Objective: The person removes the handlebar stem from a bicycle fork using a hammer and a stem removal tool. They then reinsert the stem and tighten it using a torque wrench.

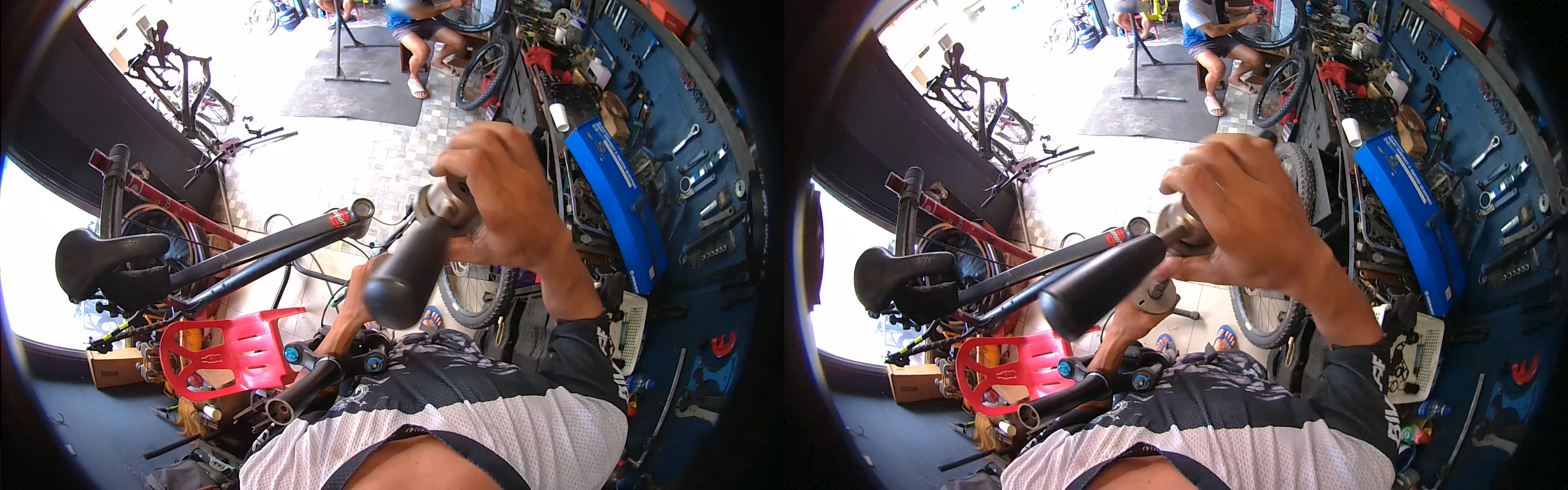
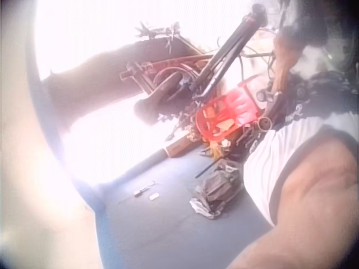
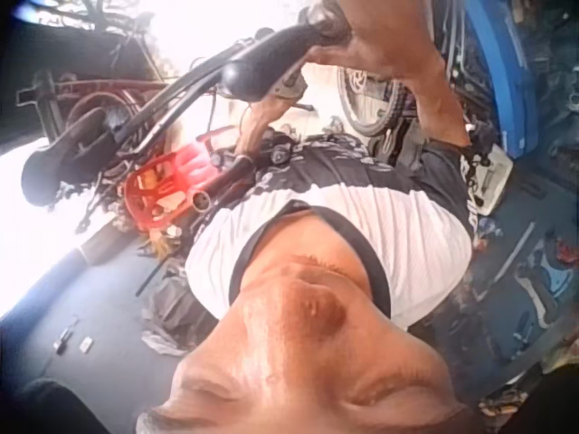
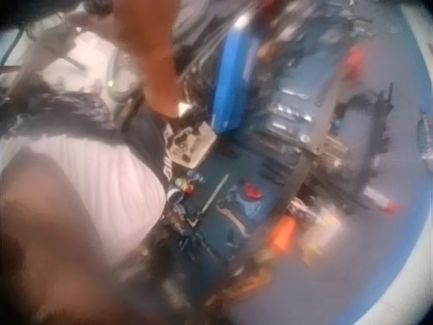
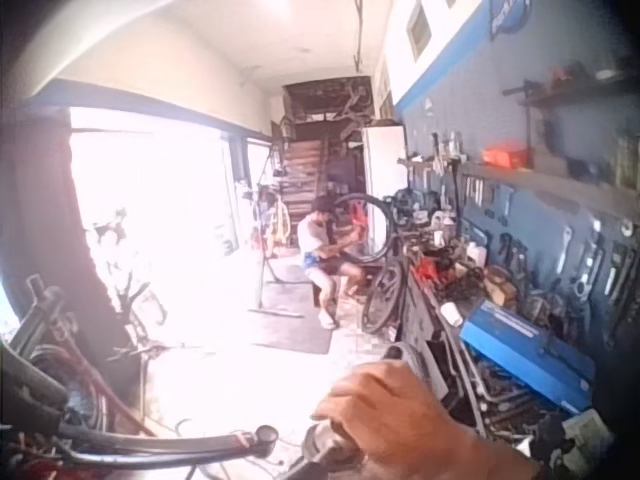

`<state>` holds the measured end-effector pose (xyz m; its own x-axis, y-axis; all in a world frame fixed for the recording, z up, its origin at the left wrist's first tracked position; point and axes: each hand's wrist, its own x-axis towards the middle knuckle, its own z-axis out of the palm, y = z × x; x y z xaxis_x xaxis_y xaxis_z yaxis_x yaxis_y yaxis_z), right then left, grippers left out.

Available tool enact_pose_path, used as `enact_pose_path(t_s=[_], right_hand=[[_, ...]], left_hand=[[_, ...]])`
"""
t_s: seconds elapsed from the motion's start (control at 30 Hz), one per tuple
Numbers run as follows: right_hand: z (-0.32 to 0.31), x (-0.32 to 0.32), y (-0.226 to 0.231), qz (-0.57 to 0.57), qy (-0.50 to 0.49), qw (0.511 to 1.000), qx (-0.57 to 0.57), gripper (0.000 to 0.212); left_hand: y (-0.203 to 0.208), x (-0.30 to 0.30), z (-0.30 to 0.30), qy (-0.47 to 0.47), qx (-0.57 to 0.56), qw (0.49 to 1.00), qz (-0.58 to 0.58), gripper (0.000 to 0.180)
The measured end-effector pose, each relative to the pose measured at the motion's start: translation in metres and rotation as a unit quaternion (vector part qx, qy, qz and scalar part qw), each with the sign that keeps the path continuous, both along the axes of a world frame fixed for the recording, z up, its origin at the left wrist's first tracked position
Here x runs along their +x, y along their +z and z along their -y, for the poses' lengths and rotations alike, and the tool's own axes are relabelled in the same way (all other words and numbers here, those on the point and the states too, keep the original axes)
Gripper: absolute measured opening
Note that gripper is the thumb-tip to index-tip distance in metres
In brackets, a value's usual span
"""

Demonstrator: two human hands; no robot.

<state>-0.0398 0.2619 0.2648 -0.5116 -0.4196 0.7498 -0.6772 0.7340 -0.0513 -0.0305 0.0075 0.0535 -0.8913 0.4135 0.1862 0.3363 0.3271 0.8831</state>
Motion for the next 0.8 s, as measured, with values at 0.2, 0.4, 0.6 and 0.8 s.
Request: enact_pose_path(t_s=[0.2,0.4,0.6,0.8], right_hand=[[0.011,-0.011,-0.012,0.299,0.102,0.943,0.108,0.098],[0.047,0.006,-0.015,0.220,0.093,0.971,0.011,0.070],[0.057,0.000,0.017,0.224,0.091,0.969,-0.041,0.051],[0.075,0.003,0.034,0.211,0.090,0.973,-0.007,0.037]], left_hand=[[-0.002,0.000,0.017,-0.028,-0.027,0.999,0.036,0.032],[-0.004,-0.012,0.042,-0.052,-0.023,0.997,0.053,0.053],[0.021,-0.023,0.044,-0.065,-0.007,0.997,-0.029,0.042],[0.029,-0.031,0.043,-0.148,0.041,0.988,0.020,0.035]])
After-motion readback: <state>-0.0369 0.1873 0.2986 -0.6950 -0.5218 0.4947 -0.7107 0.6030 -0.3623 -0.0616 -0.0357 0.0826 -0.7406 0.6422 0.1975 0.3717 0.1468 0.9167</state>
